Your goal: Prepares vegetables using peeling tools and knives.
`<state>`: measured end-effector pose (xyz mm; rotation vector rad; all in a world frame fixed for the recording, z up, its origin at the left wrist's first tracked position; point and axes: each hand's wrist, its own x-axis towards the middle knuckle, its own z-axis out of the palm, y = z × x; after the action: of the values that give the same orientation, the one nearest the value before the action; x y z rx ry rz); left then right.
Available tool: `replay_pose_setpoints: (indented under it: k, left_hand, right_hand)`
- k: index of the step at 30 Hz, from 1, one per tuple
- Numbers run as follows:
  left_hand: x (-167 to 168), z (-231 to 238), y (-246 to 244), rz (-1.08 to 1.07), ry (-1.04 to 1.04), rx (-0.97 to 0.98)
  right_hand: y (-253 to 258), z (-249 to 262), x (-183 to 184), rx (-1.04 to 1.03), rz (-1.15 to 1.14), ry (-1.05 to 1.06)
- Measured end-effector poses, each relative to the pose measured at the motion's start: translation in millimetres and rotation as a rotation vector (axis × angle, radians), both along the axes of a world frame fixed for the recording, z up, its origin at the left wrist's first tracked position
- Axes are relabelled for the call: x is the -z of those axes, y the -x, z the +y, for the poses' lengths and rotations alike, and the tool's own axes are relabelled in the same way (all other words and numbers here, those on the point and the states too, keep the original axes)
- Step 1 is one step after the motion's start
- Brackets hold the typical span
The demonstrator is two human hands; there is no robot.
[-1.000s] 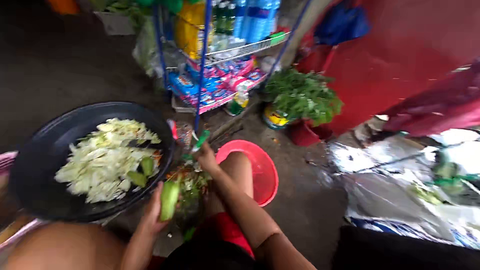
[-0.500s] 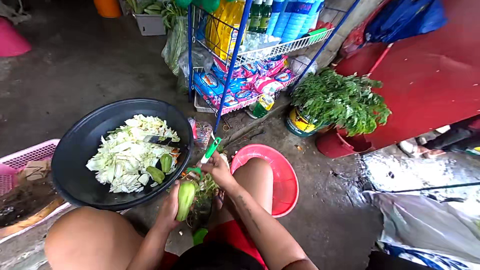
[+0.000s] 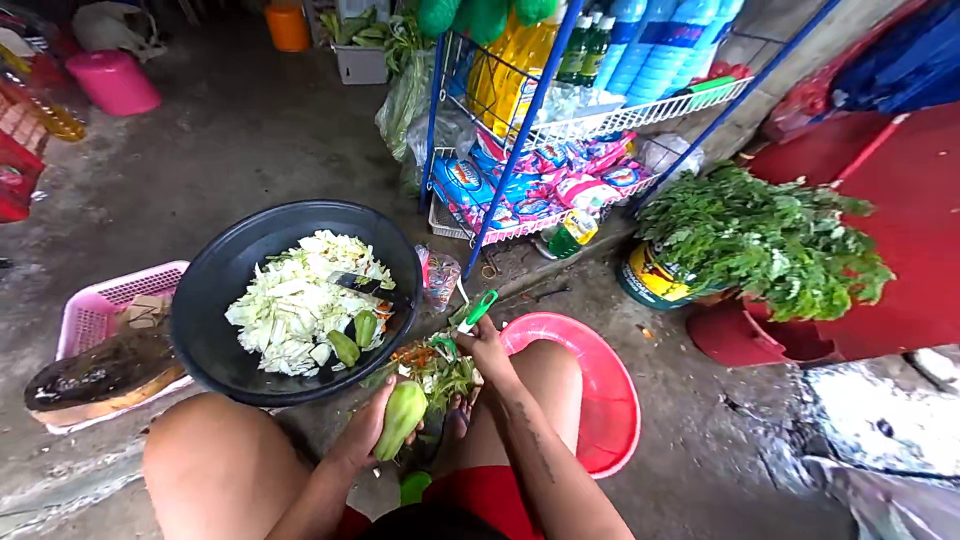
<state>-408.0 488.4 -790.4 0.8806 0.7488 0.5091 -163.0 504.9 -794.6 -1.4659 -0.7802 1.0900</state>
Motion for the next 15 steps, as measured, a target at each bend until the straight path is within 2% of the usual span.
replay_pose_setpoints:
  k: [3, 5, 7, 8, 10, 11, 13, 15]
  left_hand:
    - [0.8, 3.8, 3.0, 0.073, -0.005, -0.079]
    - [-2.7, 5.3, 1.0, 0.172, -0.018, -0.132]
    - [-2.7, 6.7, 0.7, 0.198, -0.033, -0.139]
    - [-3.4, 6.0, 1.6, 0.185, -0.035, -0.129]
    - [-6.3, 0.9, 6.0, 0.105, -0.044, -0.072]
    - [-9.0, -0.3, 9.5, 0.062, -0.05, -0.047]
    - [-15.9, 3.7, 17.3, 0.039, -0.064, -0.055]
    - [-30.4, 12.9, 25.2, 0.148, -0.047, -0.185]
  right_hand:
    - [19.8, -15.5, -33.3, -0.113, 0.342, -0.083]
    - [38.3, -23.2, -44.3, -0.238, 0.43, -0.107]
    - [47.4, -21.3, -40.6, -0.286, 0.381, -0.108]
    - [45.0, -16.2, -35.3, -0.245, 0.302, -0.099]
    - [26.8, -0.9, -17.4, -0.122, -0.032, -0.038]
    - [15.0, 7.3, -9.7, -0.08, -0.129, -0.005]
    - [-7.0, 19.2, -11.1, -0.048, -0.078, -0.004]
    - [-27.4, 27.5, -18.1, -0.091, 0.167, -0.069]
